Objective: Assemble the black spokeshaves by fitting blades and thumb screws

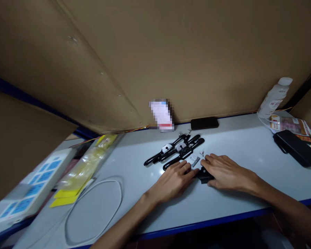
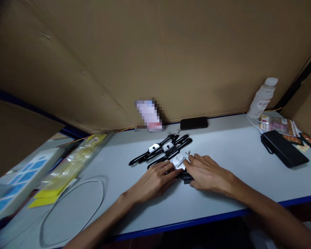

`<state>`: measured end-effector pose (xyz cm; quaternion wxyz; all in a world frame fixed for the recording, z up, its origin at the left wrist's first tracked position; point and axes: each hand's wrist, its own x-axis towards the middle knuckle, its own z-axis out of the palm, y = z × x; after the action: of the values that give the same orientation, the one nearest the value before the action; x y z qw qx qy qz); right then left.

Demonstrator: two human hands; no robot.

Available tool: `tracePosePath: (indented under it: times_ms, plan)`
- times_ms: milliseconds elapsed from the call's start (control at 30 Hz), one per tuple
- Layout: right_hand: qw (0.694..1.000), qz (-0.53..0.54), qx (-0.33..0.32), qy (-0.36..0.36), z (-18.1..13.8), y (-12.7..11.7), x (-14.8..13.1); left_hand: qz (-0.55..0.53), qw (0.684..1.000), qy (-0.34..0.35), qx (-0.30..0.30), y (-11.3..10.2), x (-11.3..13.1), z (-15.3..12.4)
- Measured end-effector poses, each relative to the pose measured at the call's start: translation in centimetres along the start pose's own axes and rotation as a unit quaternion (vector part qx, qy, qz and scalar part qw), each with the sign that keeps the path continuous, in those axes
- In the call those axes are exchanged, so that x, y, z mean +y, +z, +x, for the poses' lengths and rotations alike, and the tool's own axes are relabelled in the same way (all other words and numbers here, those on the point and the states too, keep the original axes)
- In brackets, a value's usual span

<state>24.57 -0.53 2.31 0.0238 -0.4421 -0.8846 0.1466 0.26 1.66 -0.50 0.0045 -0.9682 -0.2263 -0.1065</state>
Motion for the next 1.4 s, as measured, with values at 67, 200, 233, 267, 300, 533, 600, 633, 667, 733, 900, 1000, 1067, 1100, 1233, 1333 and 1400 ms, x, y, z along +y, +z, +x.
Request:
tracePosePath:
  times_ms: [67,200,233,267,300,533,600,633,667,733,900,1000,1067,1100,1233,1333,1400]
  plan:
    - [1.0,-0.013,-0.004,-0.006,-0.2,0.2,-0.3,0.003,1.0,0.01,0.006,0.0,-0.1,-0.1]
    - [0.999,-0.046,0.001,-0.015,-0.3,-0.2,-0.5,0.005,1.0,0.024,0.014,0.2,-0.1,-0.2]
    - [0.998,-0.056,0.002,-0.02,-0.3,-0.3,-0.6,0.007,0.999,0.028,0.017,0.2,-0.1,-0.2]
    - [0.998,-0.066,0.002,-0.024,-0.3,-0.3,-0.7,0.009,0.999,0.028,0.02,0.3,-0.1,-0.2]
    - [0.997,-0.075,0.001,-0.027,-0.3,-0.4,-0.9,0.01,0.999,0.027,0.025,0.4,-0.1,-0.2]
    - [0.999,-0.033,0.002,-0.033,0.2,-1.2,0.0,0.006,0.999,0.006,0.034,0.4,0.0,0.0]
    - [0.999,0.02,0.038,0.011,0.8,-1.5,1.2,-0.007,0.999,-0.005,0.032,0.4,0.0,0.0]
    - [0.996,0.037,0.067,0.043,1.3,-1.6,1.9,-0.02,0.999,-0.013,0.033,0.5,0.1,-0.1]
    - [0.991,0.047,0.102,0.079,1.9,-1.5,2.4,-0.035,0.998,-0.024,0.038,0.7,0.1,0.0]
    - [0.981,0.056,0.137,0.128,3.1,-1.0,3.1,-0.063,0.995,-0.052,0.058,1.2,0.4,0.0]
    - [0.989,0.042,0.088,0.115,5.0,0.8,2.4,-0.096,0.986,-0.116,0.076,2.3,1.1,0.7]
    - [0.991,0.045,0.074,0.107,4.7,0.9,2.1,-0.105,0.983,-0.129,0.077,2.8,1.4,1.1]
    - [0.99,0.047,0.071,0.109,4.3,0.7,2.3,-0.108,0.982,-0.132,0.085,3.0,1.5,1.3]
    - [0.99,0.05,0.073,0.113,4.0,0.5,2.6,-0.108,0.981,-0.133,0.088,3.0,1.5,1.4]
    - [0.985,0.071,0.097,0.125,3.6,0.1,3.9,-0.098,0.984,-0.123,0.083,2.7,1.5,1.3]
    - [0.981,0.098,0.11,0.125,3.2,-0.5,4.3,-0.094,0.99,-0.085,0.068,2.1,1.3,0.8]
    - [0.978,0.134,0.111,0.117,2.6,-1.2,4.1,-0.091,0.992,-0.058,0.061,1.7,1.0,0.4]
